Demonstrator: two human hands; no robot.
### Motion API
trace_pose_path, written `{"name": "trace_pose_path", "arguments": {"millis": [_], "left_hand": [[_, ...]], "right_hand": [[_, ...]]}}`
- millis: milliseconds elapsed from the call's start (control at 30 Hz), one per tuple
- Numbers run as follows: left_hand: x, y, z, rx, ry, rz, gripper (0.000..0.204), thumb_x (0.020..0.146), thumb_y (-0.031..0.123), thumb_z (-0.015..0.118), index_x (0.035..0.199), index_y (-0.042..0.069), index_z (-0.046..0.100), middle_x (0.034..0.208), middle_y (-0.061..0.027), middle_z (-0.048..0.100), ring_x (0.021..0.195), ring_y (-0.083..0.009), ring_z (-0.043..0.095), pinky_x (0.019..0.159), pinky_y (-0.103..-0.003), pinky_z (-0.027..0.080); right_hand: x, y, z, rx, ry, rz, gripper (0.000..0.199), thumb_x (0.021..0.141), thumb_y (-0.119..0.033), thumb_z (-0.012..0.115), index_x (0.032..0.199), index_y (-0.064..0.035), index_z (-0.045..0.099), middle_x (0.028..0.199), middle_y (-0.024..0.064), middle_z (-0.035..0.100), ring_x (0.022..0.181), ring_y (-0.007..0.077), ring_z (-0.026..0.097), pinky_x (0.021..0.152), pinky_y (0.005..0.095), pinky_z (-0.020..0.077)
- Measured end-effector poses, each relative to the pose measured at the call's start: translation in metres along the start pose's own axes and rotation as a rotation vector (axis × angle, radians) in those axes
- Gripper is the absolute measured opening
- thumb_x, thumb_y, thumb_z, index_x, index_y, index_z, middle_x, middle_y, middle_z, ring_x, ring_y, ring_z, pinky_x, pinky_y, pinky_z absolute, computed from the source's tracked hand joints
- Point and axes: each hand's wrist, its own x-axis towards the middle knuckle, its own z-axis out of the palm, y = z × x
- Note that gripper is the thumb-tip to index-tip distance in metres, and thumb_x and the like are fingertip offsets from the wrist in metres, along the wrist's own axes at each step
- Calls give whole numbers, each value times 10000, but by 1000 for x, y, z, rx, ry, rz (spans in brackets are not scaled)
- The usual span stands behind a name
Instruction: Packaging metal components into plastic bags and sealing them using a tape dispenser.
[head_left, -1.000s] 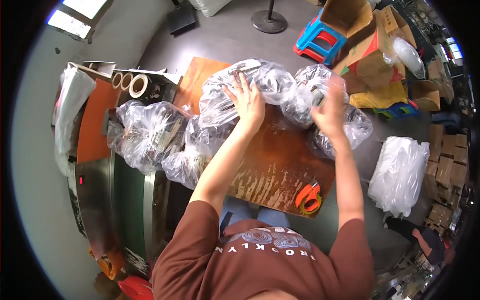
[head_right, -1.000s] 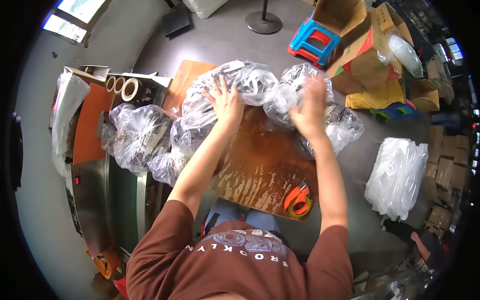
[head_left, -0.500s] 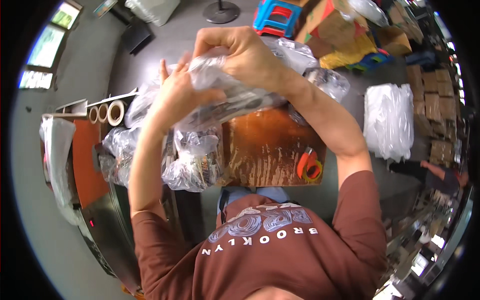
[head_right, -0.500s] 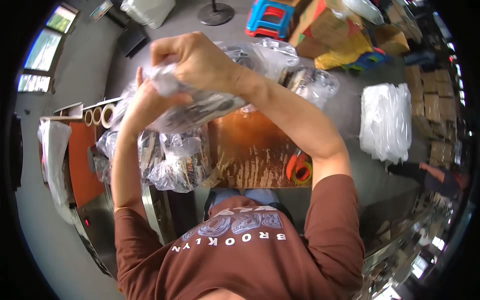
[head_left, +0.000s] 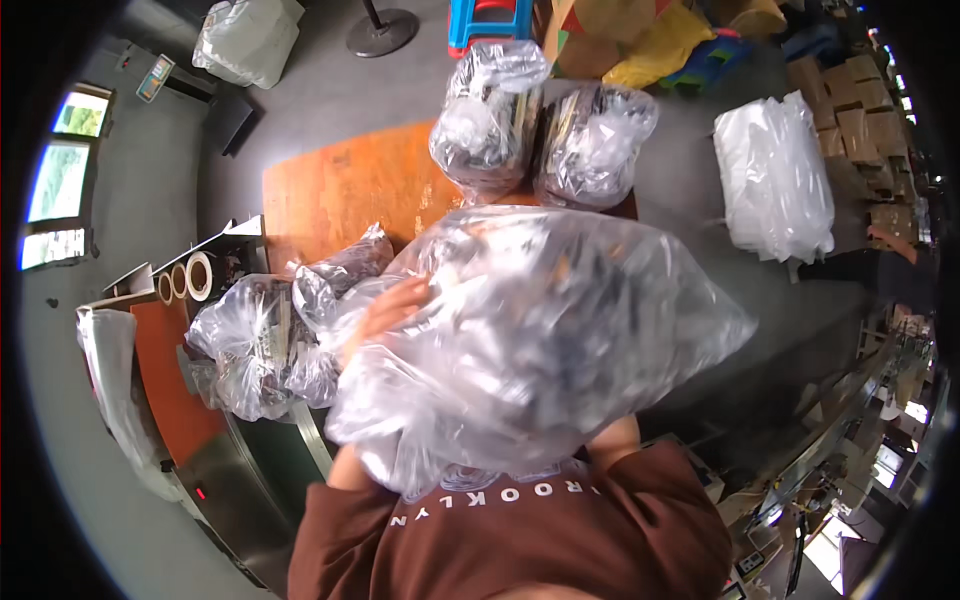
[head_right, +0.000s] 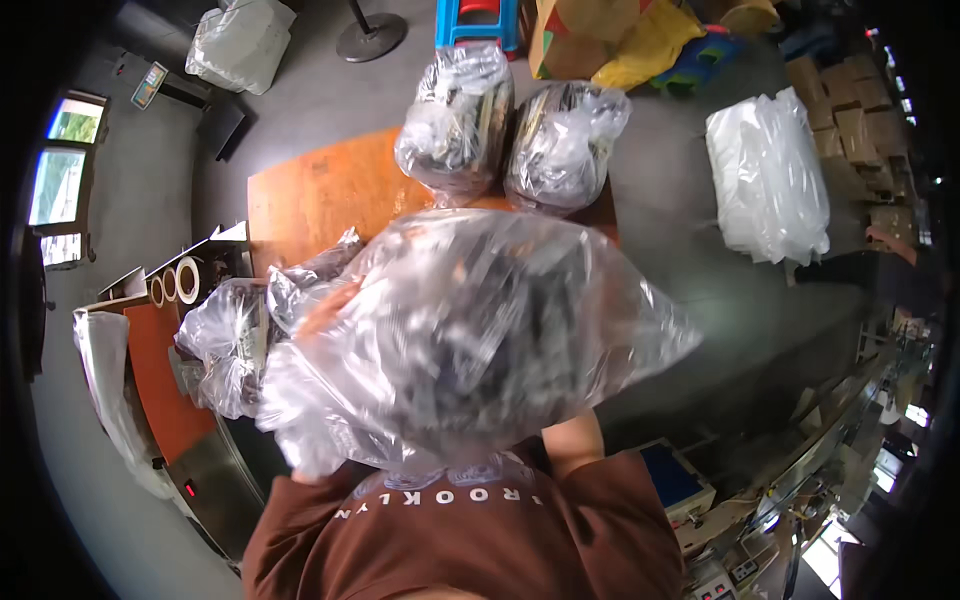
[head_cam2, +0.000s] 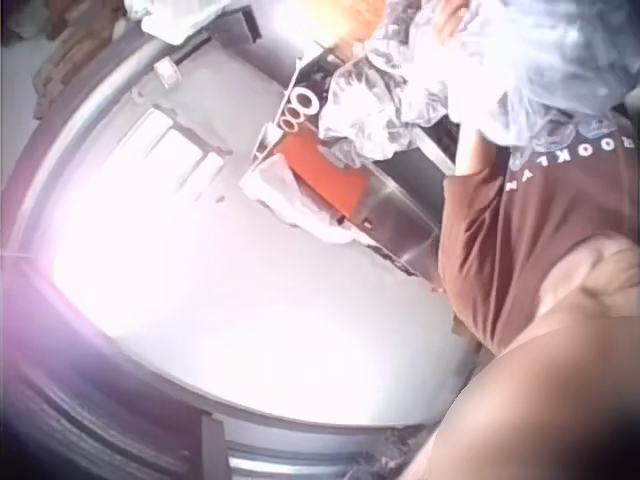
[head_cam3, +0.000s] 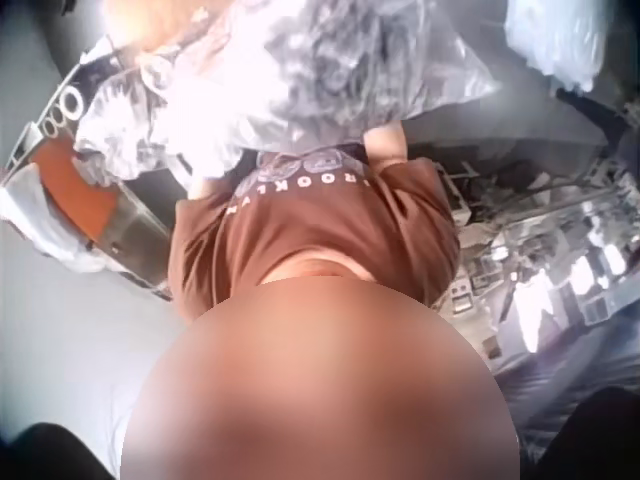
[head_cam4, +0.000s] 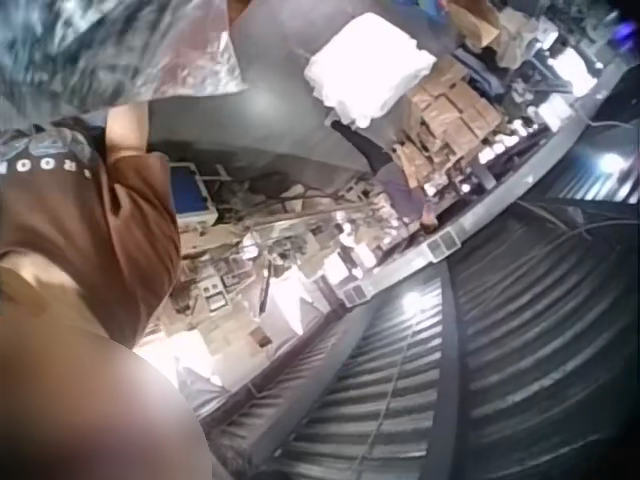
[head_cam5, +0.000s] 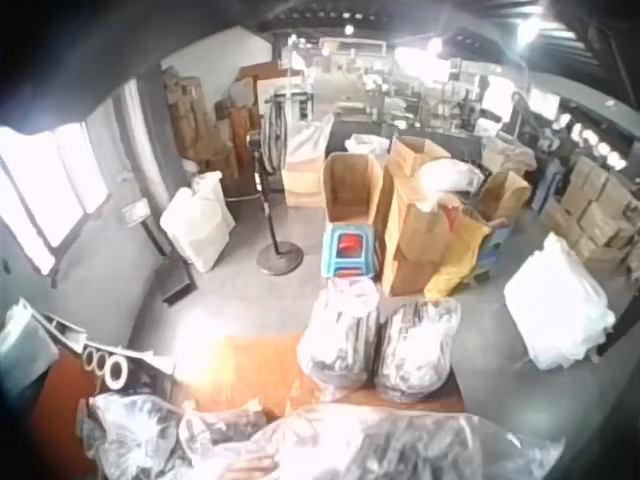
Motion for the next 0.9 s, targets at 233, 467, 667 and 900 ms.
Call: {"name": "trace_pose_path", "arguments": {"millis": [233, 467, 667, 900], "left_hand": [[-128, -159, 55, 36, 192, -572, 341, 938, 250, 386, 1071, -18, 549, 1086, -180, 575, 1017, -241, 544, 892, -361, 415], [-142, -168, 109, 89, 430, -856, 301, 923, 239, 421, 1014, 4, 586, 1049, -150, 585, 963, -240, 547, 862, -367, 416], [-51, -52, 102, 754, -155, -589, 271, 752, 92, 509, 1000, 70, 617, 1078, -92, 569, 937, -292, 521, 818, -390, 429], [-57, -45, 143, 835, -427, -665, 268, 694, 73, 549, 954, 89, 611, 1032, -72, 599, 881, -273, 573, 733, -379, 488]], "right_hand": [[28, 159, 18, 303, -203, -72, 475, 923, -264, 420, 1338, -44, 348, 1315, 110, 427, 1198, 230, 404, 1035, 343, 296], [12, 206, 53, 304, -134, 273, 491, 904, -218, 451, 1347, -54, 315, 1315, 113, 407, 1191, 235, 400, 1026, 355, 299], [-20, 178, 20, 289, -13, 512, 518, 888, -178, 477, 1356, -62, 286, 1316, 116, 391, 1184, 239, 396, 1018, 364, 302], [-106, 45, -59, -301, 239, -272, 791, 661, 13, 692, 1335, -23, 279, 1298, 144, 386, 1180, 284, 392, 995, 386, 312]]}}
